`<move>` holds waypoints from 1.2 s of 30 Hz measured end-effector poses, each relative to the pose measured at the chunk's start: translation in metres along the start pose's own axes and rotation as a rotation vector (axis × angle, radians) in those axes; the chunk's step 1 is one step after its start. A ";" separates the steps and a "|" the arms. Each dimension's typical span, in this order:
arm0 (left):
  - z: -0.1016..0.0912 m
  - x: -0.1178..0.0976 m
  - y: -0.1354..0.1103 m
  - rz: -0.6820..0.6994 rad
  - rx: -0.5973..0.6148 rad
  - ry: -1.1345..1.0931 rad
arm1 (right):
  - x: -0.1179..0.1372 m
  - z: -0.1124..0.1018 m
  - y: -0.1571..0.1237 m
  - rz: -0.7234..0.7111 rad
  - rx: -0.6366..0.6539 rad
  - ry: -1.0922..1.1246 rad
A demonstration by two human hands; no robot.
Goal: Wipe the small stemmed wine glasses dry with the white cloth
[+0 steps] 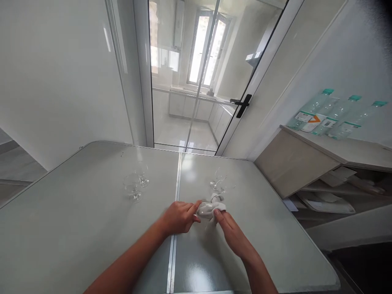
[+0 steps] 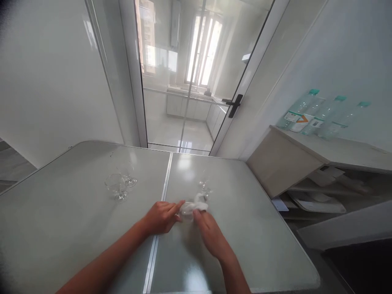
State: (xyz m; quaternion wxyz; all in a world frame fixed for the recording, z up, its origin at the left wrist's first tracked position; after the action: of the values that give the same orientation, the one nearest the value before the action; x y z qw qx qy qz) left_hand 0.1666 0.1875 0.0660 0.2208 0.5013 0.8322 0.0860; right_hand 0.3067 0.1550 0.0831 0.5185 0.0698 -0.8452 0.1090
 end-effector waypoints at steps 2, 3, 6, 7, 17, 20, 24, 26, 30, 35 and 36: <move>0.000 -0.004 -0.001 0.033 0.004 0.051 | -0.016 -0.002 0.003 0.068 0.016 0.106; -0.001 -0.004 0.000 0.029 0.002 0.031 | -0.022 -0.004 0.003 0.089 0.017 0.122; -0.004 0.003 0.001 -0.059 0.012 -0.178 | -0.017 -0.006 0.003 0.012 0.071 0.018; -0.003 0.007 0.002 -0.097 0.032 -0.295 | -0.010 -0.005 0.002 -0.043 0.116 -0.049; 0.030 0.003 0.009 -0.132 0.292 -1.018 | 0.002 -0.004 -0.006 -0.132 0.357 -0.081; 0.007 -0.002 0.008 -0.032 0.025 -0.495 | -0.021 -0.009 -0.006 0.068 0.185 0.338; -0.008 -0.031 0.001 0.145 -0.167 0.108 | -0.024 0.002 -0.003 0.120 0.044 0.698; -0.011 -0.036 0.000 0.172 -0.190 0.205 | -0.021 0.005 -0.001 0.099 0.005 0.746; -0.023 -0.019 0.001 0.087 -0.214 -0.099 | -0.018 0.001 -0.004 0.058 0.003 0.525; 0.015 0.017 0.006 -0.248 0.116 -0.982 | 0.004 -0.018 -0.010 -0.075 0.087 -0.083; 0.024 0.016 0.005 -0.294 0.185 -1.095 | 0.013 -0.019 -0.009 -0.130 0.130 -0.166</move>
State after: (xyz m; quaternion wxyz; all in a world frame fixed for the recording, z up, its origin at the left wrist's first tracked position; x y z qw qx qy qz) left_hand 0.1756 0.2018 0.0422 0.5843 0.3689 0.6617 -0.2909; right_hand 0.3191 0.1515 0.1039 0.4471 0.1669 -0.8701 0.1235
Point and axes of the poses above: each hand's wrist, its own y-axis towards the middle knuckle, its own z-axis out of the palm, x = y × z, the point moved 10 cm from there along y, towards the middle knuckle, and after that the axes turned 11 degrees about x, right-handed, at the moved point
